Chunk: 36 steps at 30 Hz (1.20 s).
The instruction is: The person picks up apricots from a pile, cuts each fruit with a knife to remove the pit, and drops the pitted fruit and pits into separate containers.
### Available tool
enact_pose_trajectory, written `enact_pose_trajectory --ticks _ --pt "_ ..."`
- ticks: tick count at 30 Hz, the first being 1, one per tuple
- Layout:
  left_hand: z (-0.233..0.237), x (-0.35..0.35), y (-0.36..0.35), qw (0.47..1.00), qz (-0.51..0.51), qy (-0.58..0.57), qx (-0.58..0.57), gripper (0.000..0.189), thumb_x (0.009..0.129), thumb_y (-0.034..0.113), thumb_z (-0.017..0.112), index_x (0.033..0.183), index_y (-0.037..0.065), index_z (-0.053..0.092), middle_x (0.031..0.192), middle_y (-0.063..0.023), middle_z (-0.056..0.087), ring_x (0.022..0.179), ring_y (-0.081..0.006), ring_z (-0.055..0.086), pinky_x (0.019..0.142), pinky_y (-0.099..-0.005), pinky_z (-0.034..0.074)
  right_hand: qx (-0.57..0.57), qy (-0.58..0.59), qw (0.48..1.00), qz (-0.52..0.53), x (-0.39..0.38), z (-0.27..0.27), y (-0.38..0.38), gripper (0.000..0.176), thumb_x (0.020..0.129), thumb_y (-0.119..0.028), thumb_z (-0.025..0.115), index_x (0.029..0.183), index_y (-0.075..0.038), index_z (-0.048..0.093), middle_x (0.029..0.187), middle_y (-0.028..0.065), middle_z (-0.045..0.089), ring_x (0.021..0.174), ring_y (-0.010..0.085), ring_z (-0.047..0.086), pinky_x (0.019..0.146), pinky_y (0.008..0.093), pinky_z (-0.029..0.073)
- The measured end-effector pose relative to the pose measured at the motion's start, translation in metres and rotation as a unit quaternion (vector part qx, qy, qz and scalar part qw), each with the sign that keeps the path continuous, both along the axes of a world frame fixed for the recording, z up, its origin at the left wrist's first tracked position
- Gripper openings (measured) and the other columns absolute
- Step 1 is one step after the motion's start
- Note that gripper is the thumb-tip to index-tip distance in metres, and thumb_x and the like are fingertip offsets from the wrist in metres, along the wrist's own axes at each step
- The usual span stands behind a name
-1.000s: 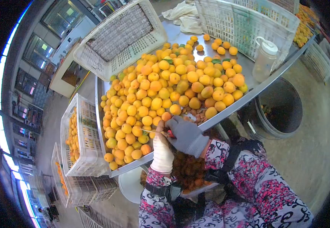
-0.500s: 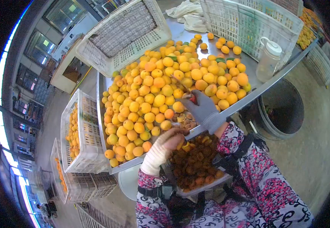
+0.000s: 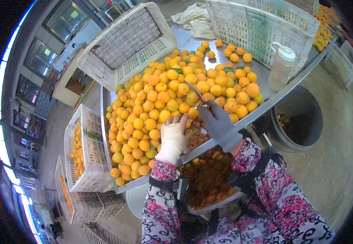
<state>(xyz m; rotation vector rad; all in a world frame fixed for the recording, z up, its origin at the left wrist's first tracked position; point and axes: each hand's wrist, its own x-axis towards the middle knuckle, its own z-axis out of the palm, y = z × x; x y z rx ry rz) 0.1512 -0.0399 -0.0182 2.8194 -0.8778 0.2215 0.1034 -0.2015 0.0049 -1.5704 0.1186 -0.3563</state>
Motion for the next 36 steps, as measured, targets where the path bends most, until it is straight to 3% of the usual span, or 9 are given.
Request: enact_pose_trajectory --ticks 7,9,10,12,16,27,30,32,36 --pt "-0.013 0.021 0.0 0.989 0.026 0.004 0.145 0.063 0.068 0.015 0.068 0.126 0.011 0.045 0.119 -0.0088 0.052 0.106 -0.0264 0.052 0.086 -0.0403 0.042 0.005 0.035 0.999 0.033 0.0 -0.001 -0.003 0.033 0.088 -0.032 0.056 0.091 0.0 0.054 0.07 0.0158 0.058 0.065 0.0268 0.058 0.059 0.0356 0.044" --pt "-0.018 0.012 0.017 0.962 0.058 0.207 -0.165 0.058 0.077 0.015 0.059 0.131 0.009 0.04 0.12 -0.0107 0.05 0.103 -0.0237 0.053 0.083 -0.036 0.046 0.013 0.04 0.998 0.037 -0.002 0.0 -0.002 0.033 0.088 -0.032 0.056 0.092 0.0 0.054 0.07 0.0153 0.058 0.065 0.0251 0.058 0.059 0.0351 0.044" --pt "-0.018 0.002 0.023 0.963 0.061 0.206 -0.164 0.058 0.077 0.015 0.059 0.131 0.009 0.04 0.12 -0.0107 0.05 0.103 -0.0237 0.053 0.083 -0.036 0.046 0.019 0.046 0.998 0.042 -0.003 0.0 0.0 0.033 0.087 -0.033 0.056 0.092 0.0 0.054 0.07 0.0148 0.058 0.065 0.0234 0.058 0.059 0.0346 0.044" --pt "0.015 -0.033 0.019 0.646 0.039 0.424 -0.633 0.049 0.082 0.011 0.046 0.13 0.004 0.04 0.114 -0.0128 0.051 0.089 -0.0254 0.057 0.08 -0.0342 0.046 0.052 0.054 0.994 0.075 -0.006 -0.004 0.006 0.034 0.088 -0.033 0.056 0.094 0.0 0.055 0.071 0.0132 0.058 0.065 0.0204 0.057 0.058 0.0333 0.044" --pt "0.025 -0.062 0.026 0.394 0.005 0.515 -0.762 0.054 0.086 0.024 0.05 0.134 0.004 0.034 0.118 -0.0143 0.051 0.096 -0.0234 0.055 0.079 -0.032 0.048 0.136 0.075 0.975 0.159 -0.022 0.008 0.025 0.033 0.089 -0.032 0.055 0.099 -0.001 0.056 0.074 0.0081 0.059 0.066 0.0126 0.056 0.058 0.0294 0.045" --pt "0.026 -0.067 0.042 0.513 -0.004 0.469 -0.719 0.056 0.084 0.042 0.058 0.121 0.003 0.048 0.095 -0.0069 0.059 0.077 -0.0173 0.057 0.065 -0.0292 0.046 -0.076 -0.068 0.979 0.174 -0.028 0.009 0.04 0.024 0.092 -0.022 0.05 0.103 -0.001 0.054 0.065 0.0055 0.056 0.057 0.0127 0.055 0.05 0.0278 0.041" --pt "0.022 -0.068 0.044 0.525 0.0 0.472 -0.708 0.056 0.084 0.045 0.057 0.12 0.003 0.049 0.092 -0.0057 0.059 0.075 -0.0158 0.056 0.062 -0.028 0.045 -0.092 -0.05 0.976 0.191 -0.027 0.001 0.043 0.025 0.092 -0.023 0.05 0.102 0.0 0.053 0.066 0.0107 0.058 0.06 0.0181 0.058 0.053 0.0316 0.043" --pt "0.024 -0.069 0.043 0.535 0.005 0.468 -0.704 0.056 0.084 0.046 0.056 0.12 0.004 0.049 0.091 -0.0051 0.058 0.074 -0.0155 0.056 0.061 -0.0277 0.045 -0.123 -0.022 0.974 0.19 -0.027 0.003 0.043 0.032 0.092 -0.035 0.048 0.095 -0.003 0.053 0.07 0.0189 0.06 0.07 0.0367 0.06 0.059 0.0436 0.044" --pt "0.023 -0.069 0.044 0.564 0.033 0.458 -0.686 0.054 0.085 0.048 0.052 0.118 0.005 0.05 0.089 -0.0049 0.058 0.071 -0.0152 0.055 0.059 -0.0276 0.045 -0.148 -0.026 0.971 0.185 -0.026 0.002 0.043 0.036 0.092 -0.038 0.046 0.093 -0.002 0.051 0.071 0.0203 0.06 0.071 0.039 0.06 0.059 0.0456 0.044"
